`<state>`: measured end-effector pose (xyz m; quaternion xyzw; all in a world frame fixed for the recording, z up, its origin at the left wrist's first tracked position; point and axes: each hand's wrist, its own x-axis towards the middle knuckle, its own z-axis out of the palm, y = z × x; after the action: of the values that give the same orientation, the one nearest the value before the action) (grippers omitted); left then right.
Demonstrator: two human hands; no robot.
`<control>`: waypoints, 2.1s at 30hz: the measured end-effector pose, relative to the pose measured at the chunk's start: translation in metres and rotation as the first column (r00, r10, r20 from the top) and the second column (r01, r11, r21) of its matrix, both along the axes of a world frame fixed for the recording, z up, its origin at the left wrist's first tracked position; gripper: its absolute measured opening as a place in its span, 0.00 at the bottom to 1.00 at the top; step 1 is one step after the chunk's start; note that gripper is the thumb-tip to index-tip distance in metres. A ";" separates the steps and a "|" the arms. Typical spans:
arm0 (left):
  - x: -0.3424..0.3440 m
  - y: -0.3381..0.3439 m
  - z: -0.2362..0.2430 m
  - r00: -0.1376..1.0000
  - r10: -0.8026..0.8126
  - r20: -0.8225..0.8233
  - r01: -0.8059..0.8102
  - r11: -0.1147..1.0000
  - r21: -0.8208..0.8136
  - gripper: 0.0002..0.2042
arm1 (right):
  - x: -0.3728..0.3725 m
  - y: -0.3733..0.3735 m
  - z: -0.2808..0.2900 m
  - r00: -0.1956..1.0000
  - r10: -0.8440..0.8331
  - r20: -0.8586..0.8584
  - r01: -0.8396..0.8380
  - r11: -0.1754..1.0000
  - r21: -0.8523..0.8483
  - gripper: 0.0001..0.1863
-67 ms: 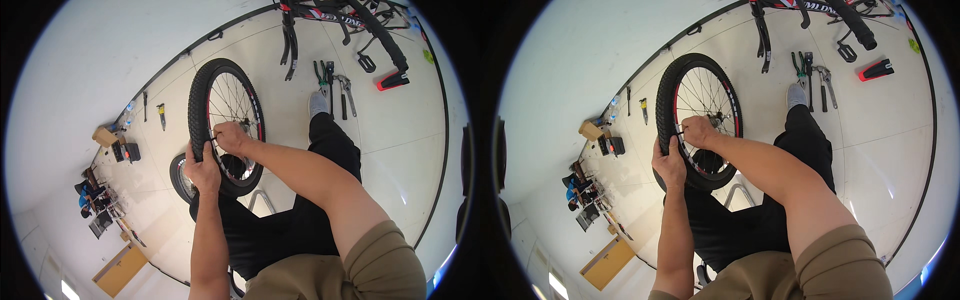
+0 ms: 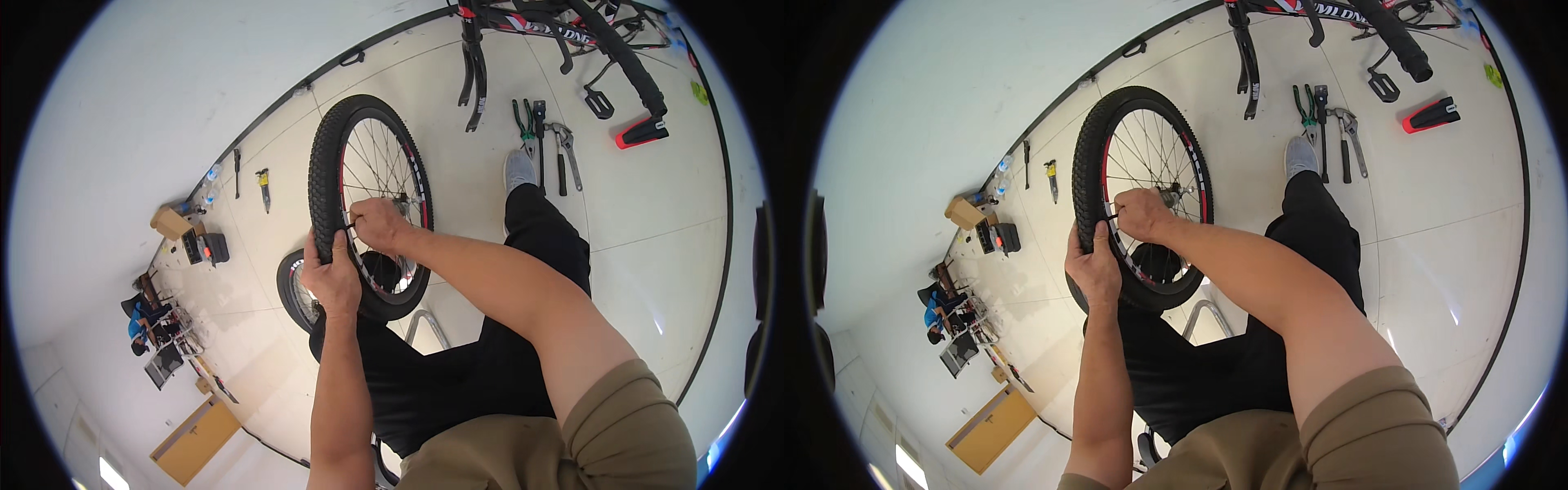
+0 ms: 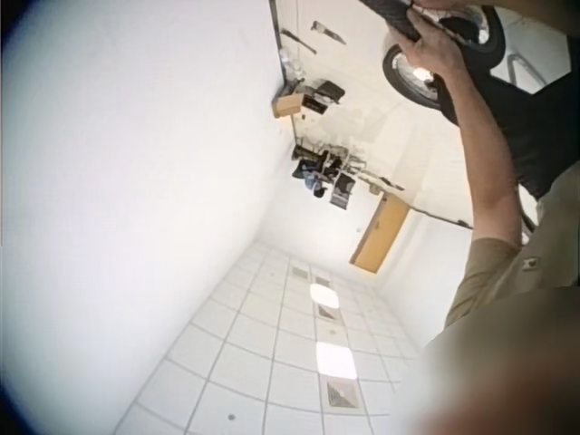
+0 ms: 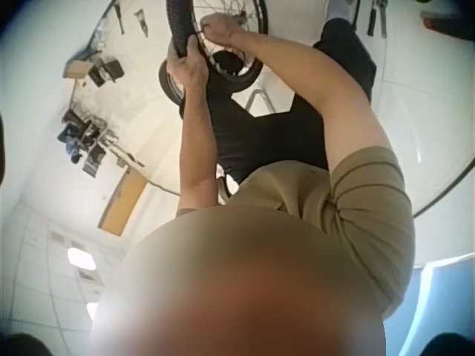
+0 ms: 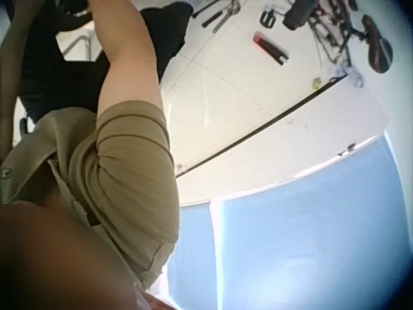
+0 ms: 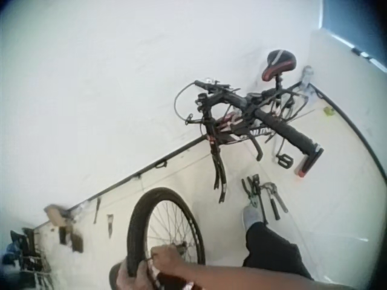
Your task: The person removes the tire from a bicycle wheel using tire levers, then uses a spoke wrench to adjust the spokes on both wheels. The person works on the rear wheel first, then the front wheel, tightening and loosening spokes to true the wheels.
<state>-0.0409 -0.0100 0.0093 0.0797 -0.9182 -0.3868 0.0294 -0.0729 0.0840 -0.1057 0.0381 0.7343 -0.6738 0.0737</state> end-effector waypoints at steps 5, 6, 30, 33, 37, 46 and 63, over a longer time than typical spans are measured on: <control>0.002 0.000 0.003 0.998 -0.018 0.054 0.015 0.998 0.055 0.21 | 0.000 0.021 0.015 0.994 0.101 -0.031 -0.092 0.969 0.228 0.09; 0.001 0.001 0.004 0.998 -0.043 0.046 0.040 0.998 0.054 0.21 | 0.000 0.026 0.017 0.994 0.110 -0.025 -0.099 0.958 0.268 0.09; -0.010 0.008 -0.006 0.873 -0.451 -0.185 0.435 0.892 -0.122 0.22 | 0.010 0.104 0.113 0.795 0.238 -0.558 0.160 0.805 0.571 0.25; -0.013 0.011 -0.011 0.844 -0.504 -0.182 0.493 0.864 -0.102 0.22 | 0.011 0.119 0.124 0.781 0.395 -0.484 0.038 0.743 0.668 0.28; -0.015 -0.001 -0.016 0.779 -0.599 -0.183 0.587 0.801 -0.119 0.21 | 0.013 0.123 0.136 0.741 0.553 -0.381 -0.059 0.619 0.783 0.30; -0.014 -0.030 -0.023 0.778 -0.607 -0.161 0.601 0.794 -0.091 0.22 | -0.004 0.089 0.145 0.737 0.663 -0.126 -0.216 0.409 0.887 0.21; -0.001 -0.070 -0.001 0.836 -0.539 0.099 0.542 0.841 0.005 0.33 | -0.009 0.055 0.156 0.721 0.660 0.210 -0.426 0.183 0.886 0.18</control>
<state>-0.0417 -0.0805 0.0082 -0.1644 -0.9082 -0.3642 -0.1245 -0.0823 0.1390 0.0504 -0.2681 0.9379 -0.1014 0.1952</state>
